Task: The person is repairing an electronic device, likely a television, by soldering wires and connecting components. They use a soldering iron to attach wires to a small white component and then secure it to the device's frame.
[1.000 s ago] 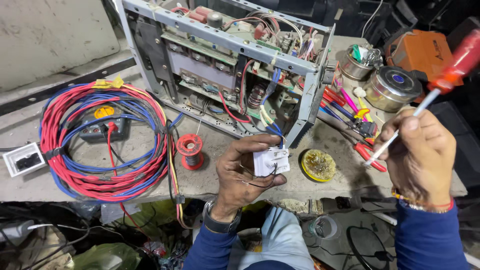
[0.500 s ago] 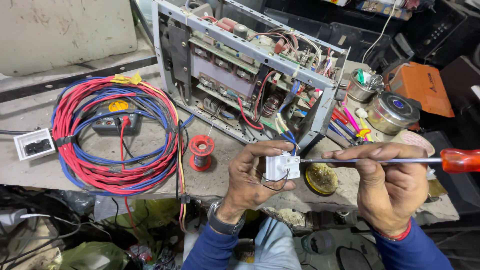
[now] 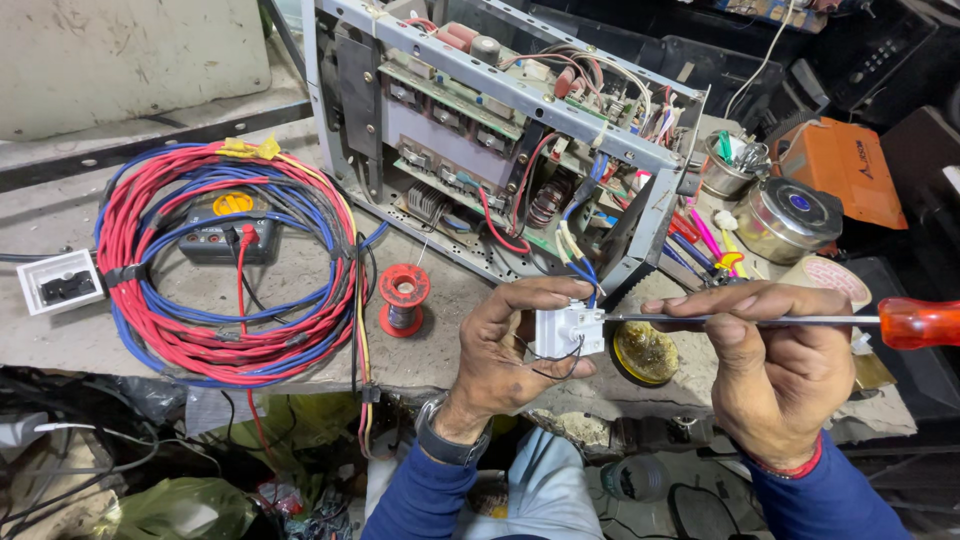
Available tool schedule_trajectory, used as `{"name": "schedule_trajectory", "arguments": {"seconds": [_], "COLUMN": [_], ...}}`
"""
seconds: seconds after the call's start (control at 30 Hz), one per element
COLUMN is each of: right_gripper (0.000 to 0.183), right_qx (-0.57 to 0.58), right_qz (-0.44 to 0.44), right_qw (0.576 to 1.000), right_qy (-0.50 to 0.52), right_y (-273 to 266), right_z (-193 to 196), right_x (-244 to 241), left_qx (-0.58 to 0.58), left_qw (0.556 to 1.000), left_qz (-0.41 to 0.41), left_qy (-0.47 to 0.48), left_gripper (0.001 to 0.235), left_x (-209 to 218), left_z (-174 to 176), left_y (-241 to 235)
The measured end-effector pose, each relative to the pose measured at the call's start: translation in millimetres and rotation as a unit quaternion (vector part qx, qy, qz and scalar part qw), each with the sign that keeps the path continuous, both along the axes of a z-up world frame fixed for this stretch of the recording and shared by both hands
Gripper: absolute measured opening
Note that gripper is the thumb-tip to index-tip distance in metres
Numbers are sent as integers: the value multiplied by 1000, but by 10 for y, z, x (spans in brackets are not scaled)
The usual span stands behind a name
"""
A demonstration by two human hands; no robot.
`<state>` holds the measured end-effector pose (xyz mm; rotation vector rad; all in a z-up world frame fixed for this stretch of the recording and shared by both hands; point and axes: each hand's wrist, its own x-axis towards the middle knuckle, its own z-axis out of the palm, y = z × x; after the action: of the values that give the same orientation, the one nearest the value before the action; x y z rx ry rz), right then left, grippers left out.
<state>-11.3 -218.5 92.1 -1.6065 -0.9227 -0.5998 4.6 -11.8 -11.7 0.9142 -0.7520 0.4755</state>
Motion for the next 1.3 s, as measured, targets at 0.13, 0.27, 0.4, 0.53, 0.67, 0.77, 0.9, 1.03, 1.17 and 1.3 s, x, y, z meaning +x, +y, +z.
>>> {"name": "schedule_trajectory", "arguments": {"seconds": [0.13, 0.27, 0.4, 0.53, 0.67, 0.77, 0.9, 1.03, 1.17, 1.3], "right_gripper": [17, 22, 25, 19, 8, 15, 27, 26, 16, 9], "right_qx": [-7, -24, -74, -149, -161, -217, -197, -188, -137, -219], "right_qz": [-7, -7, -51, -50, -62, -84, -35, 28, -23, -98], "right_qw": [1000, 998, 992, 982, 980, 969, 977, 977, 985, 971], "right_qy": [-25, -64, -88, -106, -99, -77, 78, 102, 99, -6], "right_y": [38, 66, 65, 57, 139, 214, 237, 224, 239, 285], "right_z": [19, 38, 118, 237, 293, 363, 457, 486, 456, 503], "right_x": [-19, 4, 51, 99, 106, 93, 5, -45, -3, 57], "left_qx": [6, -3, -12, -7, -10, -20, -28, -37, -61, -64], "left_qw": [1000, 1000, 1000, 1000, 1000, 999, 999, 999, 998, 998], "left_qz": [19, 11, 2, 19, 27, 25, 16, 5, -23, -15], "left_qy": [-8, 11, 17, 8, 8, 11, 13, 16, 22, 15], "left_gripper": [59, 58, 58, 58, 58, 57, 57, 57, 57, 57], "left_x": [10, 16, 24, 31, 37, 41, 31, 37, 52, 59], "left_z": [-7, -26, -35, -42, -40, -38, -53, -54, -60, -78], "left_y": [-11, -31, -38, -40, -50, -47, -61, -68, -83, -89]}}
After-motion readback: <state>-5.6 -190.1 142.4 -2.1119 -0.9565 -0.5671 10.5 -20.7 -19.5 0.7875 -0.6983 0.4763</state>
